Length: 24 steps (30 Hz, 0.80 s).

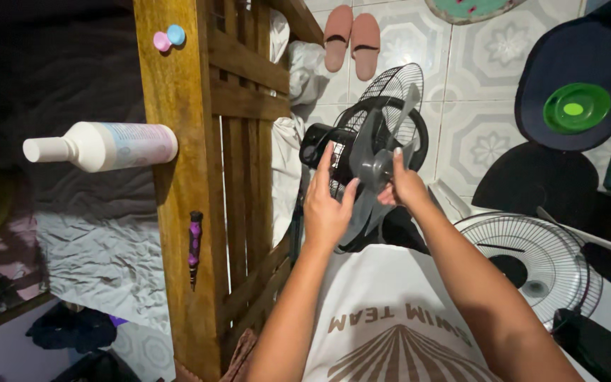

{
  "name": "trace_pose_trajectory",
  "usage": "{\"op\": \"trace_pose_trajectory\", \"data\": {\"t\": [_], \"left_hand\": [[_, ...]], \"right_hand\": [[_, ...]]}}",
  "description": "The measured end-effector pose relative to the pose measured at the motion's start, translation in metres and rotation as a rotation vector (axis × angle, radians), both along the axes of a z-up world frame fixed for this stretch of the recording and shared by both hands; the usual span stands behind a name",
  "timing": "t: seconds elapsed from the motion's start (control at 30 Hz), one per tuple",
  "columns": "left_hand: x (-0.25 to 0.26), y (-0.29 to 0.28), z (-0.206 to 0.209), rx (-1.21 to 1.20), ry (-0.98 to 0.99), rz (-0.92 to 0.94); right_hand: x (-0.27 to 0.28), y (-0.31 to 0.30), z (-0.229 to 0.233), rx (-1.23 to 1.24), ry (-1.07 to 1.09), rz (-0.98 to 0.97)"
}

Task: The person disassembles and reassembles a black electric fan by hand. They remove the front grille, detach the fan blades, then reattach the blades and secure the front grille back onto the fan housing.

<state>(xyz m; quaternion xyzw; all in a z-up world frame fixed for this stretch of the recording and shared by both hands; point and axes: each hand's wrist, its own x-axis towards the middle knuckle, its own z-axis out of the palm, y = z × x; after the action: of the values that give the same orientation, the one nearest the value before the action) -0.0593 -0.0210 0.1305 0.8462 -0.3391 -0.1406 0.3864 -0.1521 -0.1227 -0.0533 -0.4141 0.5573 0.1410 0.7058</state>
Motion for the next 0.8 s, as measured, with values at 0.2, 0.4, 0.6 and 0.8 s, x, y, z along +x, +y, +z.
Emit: {"op": "trace_pose_trajectory", "data": {"t": [0.2,0.4,0.6,0.8], "left_hand": [[-0.001,0.003,0.000,0.008,0.066,-0.004],[0.002,0.008,0.002,-0.026,0.099,-0.025],[0.007,0.012,0.002,0.020,0.128,0.002],[0.006,0.014,0.001,0.004,0.158,-0.009]], "right_hand": [[-0.015,-0.003,0.013,-0.432,0.131,0.316],[-0.030,0.019,0.073,-1.107,-0.462,0.171],[-0.017,0.029,0.077,-0.913,-0.365,0.165],[-0.006,0.025,0.044,-0.518,-0.180,-0.065]]}}
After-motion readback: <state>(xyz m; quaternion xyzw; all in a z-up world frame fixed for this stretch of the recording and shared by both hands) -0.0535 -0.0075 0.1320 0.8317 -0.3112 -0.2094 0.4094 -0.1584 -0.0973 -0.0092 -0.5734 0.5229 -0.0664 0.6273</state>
